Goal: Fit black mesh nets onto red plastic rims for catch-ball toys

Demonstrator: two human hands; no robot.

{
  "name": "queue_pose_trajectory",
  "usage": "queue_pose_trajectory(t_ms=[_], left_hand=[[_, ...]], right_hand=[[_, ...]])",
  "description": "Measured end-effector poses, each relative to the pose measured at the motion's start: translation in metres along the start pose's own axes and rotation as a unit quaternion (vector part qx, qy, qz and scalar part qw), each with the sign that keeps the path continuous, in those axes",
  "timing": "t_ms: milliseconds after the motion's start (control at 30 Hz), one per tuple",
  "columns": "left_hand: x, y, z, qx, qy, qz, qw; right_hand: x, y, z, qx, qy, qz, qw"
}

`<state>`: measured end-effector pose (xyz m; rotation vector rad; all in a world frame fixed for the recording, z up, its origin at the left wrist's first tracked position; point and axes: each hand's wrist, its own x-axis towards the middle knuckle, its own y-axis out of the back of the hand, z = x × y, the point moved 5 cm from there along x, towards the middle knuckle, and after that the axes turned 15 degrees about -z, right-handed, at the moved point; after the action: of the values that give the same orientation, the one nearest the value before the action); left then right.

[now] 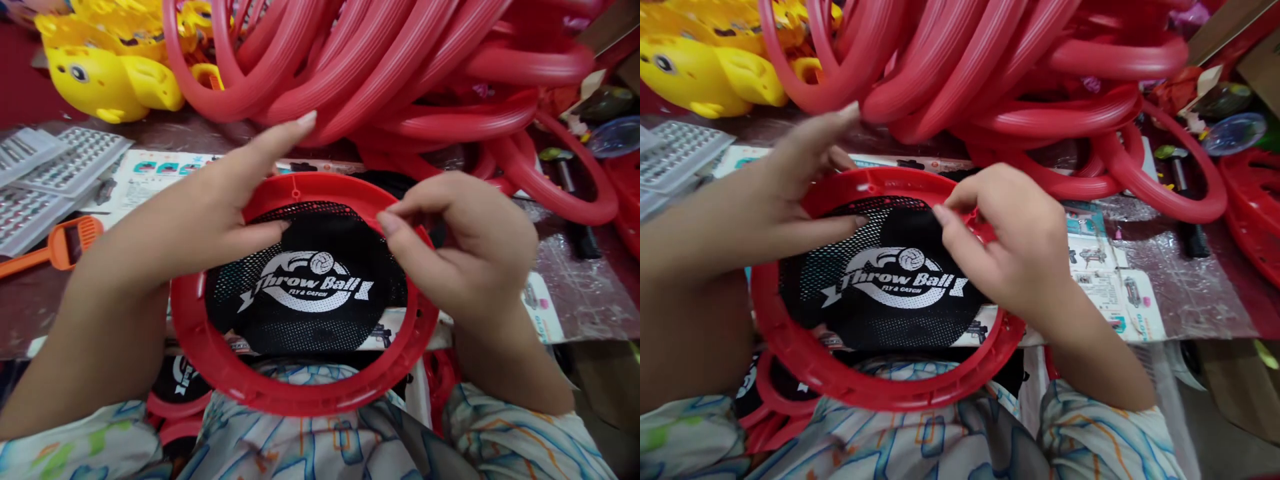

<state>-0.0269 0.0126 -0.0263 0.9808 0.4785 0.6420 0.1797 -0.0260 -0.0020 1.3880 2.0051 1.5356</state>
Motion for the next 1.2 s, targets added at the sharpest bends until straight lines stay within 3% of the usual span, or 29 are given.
queue_pose_trajectory(t_ms=[100, 267, 433, 533, 700, 900, 1067, 1200], left_hand=[[-0.013, 0.022, 0.005, -0.042, 0.023, 0.044, 0.998], [-0.029, 0.038, 0.02, 0.105, 0.121, 0.009, 0.987], [-0.03, 0.035, 0.007, -0.002, 0.117, -0.034, 0.993], [-0.028, 0.032, -0.002, -0.053, 0.101, -0.052, 0.992], [-0.027, 0.03, 0.0, -0.053, 0.121, -0.085, 0.988], [-0.017, 0.028, 0.005, -0.074, 0.104, -0.093, 0.987], [-0.009, 0.021, 0.004, -0.136, 0.073, -0.098, 0.983], [-0.004, 0.018, 0.004, -0.138, 0.054, -0.065, 0.987]], right_hand=[[-0.007, -0.001, -0.02, 0.026, 0.044, -0.076, 0.996], [-0.018, -0.02, -0.034, 0.038, 0.023, -0.208, 0.977], [-0.023, -0.046, -0.032, 0.039, -0.056, -0.334, 0.94], [-0.023, -0.055, -0.031, 0.055, -0.067, -0.367, 0.926], [-0.019, -0.063, -0.025, 0.063, -0.092, -0.37, 0.922], [-0.021, -0.06, -0.037, 0.074, -0.036, -0.354, 0.932], [-0.025, -0.054, -0.05, 0.052, 0.082, -0.213, 0.972], [-0.028, -0.044, -0.05, 0.036, 0.105, -0.11, 0.988]])
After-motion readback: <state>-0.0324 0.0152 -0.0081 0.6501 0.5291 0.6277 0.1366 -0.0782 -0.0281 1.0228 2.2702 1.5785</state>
